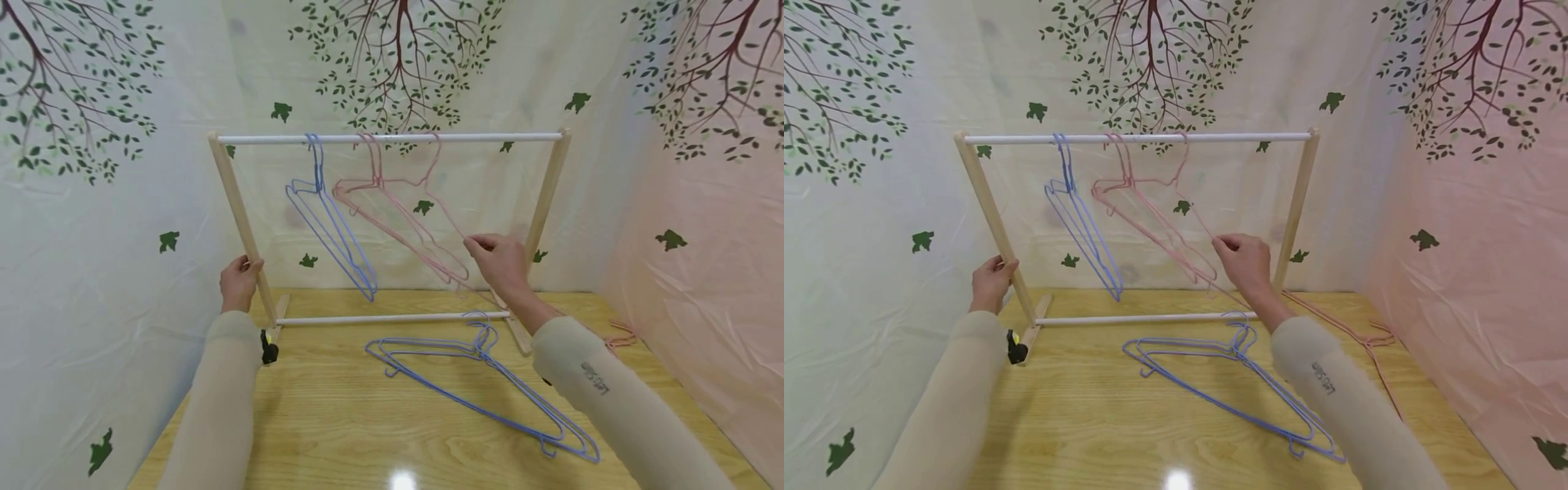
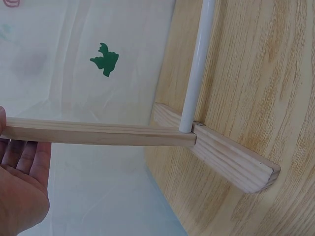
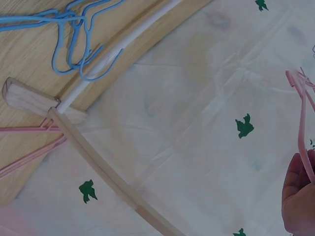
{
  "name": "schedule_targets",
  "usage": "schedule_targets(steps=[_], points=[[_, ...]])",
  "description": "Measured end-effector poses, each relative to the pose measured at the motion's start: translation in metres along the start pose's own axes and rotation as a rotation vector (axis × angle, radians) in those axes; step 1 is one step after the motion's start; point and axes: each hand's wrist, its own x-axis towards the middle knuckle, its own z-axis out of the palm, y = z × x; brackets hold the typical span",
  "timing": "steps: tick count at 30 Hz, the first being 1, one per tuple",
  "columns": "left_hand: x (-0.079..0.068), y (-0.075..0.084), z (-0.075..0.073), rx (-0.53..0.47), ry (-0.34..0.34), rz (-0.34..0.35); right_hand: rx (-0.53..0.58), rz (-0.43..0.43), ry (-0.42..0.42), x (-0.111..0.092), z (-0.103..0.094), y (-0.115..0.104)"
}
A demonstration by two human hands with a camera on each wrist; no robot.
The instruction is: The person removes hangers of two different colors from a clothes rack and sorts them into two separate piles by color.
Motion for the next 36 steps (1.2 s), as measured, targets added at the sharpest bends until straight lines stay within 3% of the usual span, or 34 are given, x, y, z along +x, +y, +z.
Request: schedule_targets(steps=[6,18,31,36], points=[[0.0,-0.001,0.001,0.013,0.01,0.001,0.072,0.021,-0.006,0.0,0.013,0.004],[0.011,-0.004,0.002,-0.007,-0.022,-0.026,0.111,-0.146,0.168,-0.007,0.029,0.012],[0.019,-0.006,0.003,0.0,-0.024,-0.02,0.155,-0.194,0.217,-0.004,0.034,0.01],[0.02,-0.006,0.004,0.005,-0.032,-0.012,0.156,-0.195,0.228,-0.007,0.032,0.018]])
